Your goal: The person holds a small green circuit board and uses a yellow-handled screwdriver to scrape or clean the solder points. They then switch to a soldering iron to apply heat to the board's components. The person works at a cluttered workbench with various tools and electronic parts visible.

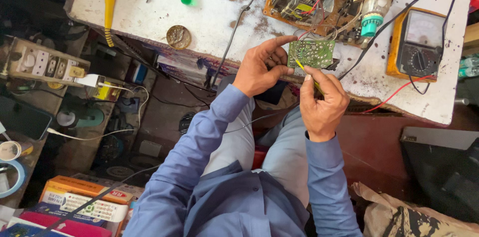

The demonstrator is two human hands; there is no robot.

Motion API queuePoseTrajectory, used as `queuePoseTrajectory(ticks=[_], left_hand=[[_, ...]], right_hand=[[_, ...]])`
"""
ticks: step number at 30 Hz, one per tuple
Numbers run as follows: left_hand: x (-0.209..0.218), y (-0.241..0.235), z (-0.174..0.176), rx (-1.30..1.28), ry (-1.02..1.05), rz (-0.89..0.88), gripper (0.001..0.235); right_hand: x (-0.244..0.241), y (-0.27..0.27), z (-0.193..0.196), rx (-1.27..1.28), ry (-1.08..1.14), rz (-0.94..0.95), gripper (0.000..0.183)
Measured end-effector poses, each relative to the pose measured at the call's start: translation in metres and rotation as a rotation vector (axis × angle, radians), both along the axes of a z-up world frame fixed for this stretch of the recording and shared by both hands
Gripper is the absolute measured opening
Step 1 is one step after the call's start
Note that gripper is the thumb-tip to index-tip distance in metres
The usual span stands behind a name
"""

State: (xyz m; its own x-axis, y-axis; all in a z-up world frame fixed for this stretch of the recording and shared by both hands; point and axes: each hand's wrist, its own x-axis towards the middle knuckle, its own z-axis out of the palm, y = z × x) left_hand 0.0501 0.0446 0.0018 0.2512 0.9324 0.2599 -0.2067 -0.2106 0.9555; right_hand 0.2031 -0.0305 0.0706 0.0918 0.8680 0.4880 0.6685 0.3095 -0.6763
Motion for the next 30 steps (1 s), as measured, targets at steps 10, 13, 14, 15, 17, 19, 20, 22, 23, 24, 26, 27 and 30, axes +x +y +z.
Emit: queuePoseTrajectory(ticks=[10,13,14,15,17,19,20,22,23,24,26,27,30], left_hand=[[0.0004,0.0017,-0.0011,0.016,-0.013,0.003,0.067],[-0.0002,0.001,-0.0019,0.013,-0.004,0.007,0.067],[0.0001,0.001,-0.0018,0.01,0.001,0.006,0.067],[0.0002,0.0012,-0.0016,0.006,-0.003,0.001,0.066],[-0.0003,0.0009,-0.001,-0.003,-0.009,-0.006,0.066],[-0.0008,0.0008,-0.0005,0.007,0.007,0.004,0.067],[-0.0008,0.0012,-0.0003,0.012,0.015,0.01,0.067],[-0.0007,0.0018,-0.0004,0.013,0.0,0.013,0.067],[0.0001,0.0014,-0.0009,0.011,-0.008,0.012,0.067],[0.0001,0.0009,-0.0015,0.007,-0.001,0.014,0.067],[0.0009,0.0016,-0.0017,0.004,0.012,0.015,0.066],[0.001,0.0019,-0.0016,0.004,0.013,0.014,0.066],[0.0003,0.002,-0.001,0.004,0.011,0.016,0.066]], right_hand=[[0.0004,0.0005,-0.0037,0.05,-0.035,0.028,0.022],[0.0029,-0.0017,-0.0048,-0.053,0.003,-0.048,0.021],[0.0035,-0.0016,-0.0053,-0.024,-0.005,-0.032,0.021],[0.0037,-0.001,-0.0059,0.005,-0.013,-0.015,0.021],[0.0028,0.0002,-0.0069,0.024,-0.021,0.0,0.021],[0.0007,0.0015,-0.0077,0.008,-0.022,-0.002,0.022],[0.0004,0.0009,-0.0073,0.0,-0.025,-0.013,0.022],[-0.0001,-0.001,-0.0066,-0.019,-0.03,-0.036,0.022],[0.0003,-0.0021,-0.0065,-0.023,-0.018,-0.036,0.023],[0.001,-0.0027,-0.0065,-0.028,-0.006,-0.035,0.023],[0.0023,-0.0022,-0.0066,-0.031,0.004,-0.038,0.023],[0.0022,-0.0012,-0.0071,-0.031,0.003,-0.036,0.023],[0.0023,-0.0005,-0.0084,-0.021,0.015,-0.013,0.023]])
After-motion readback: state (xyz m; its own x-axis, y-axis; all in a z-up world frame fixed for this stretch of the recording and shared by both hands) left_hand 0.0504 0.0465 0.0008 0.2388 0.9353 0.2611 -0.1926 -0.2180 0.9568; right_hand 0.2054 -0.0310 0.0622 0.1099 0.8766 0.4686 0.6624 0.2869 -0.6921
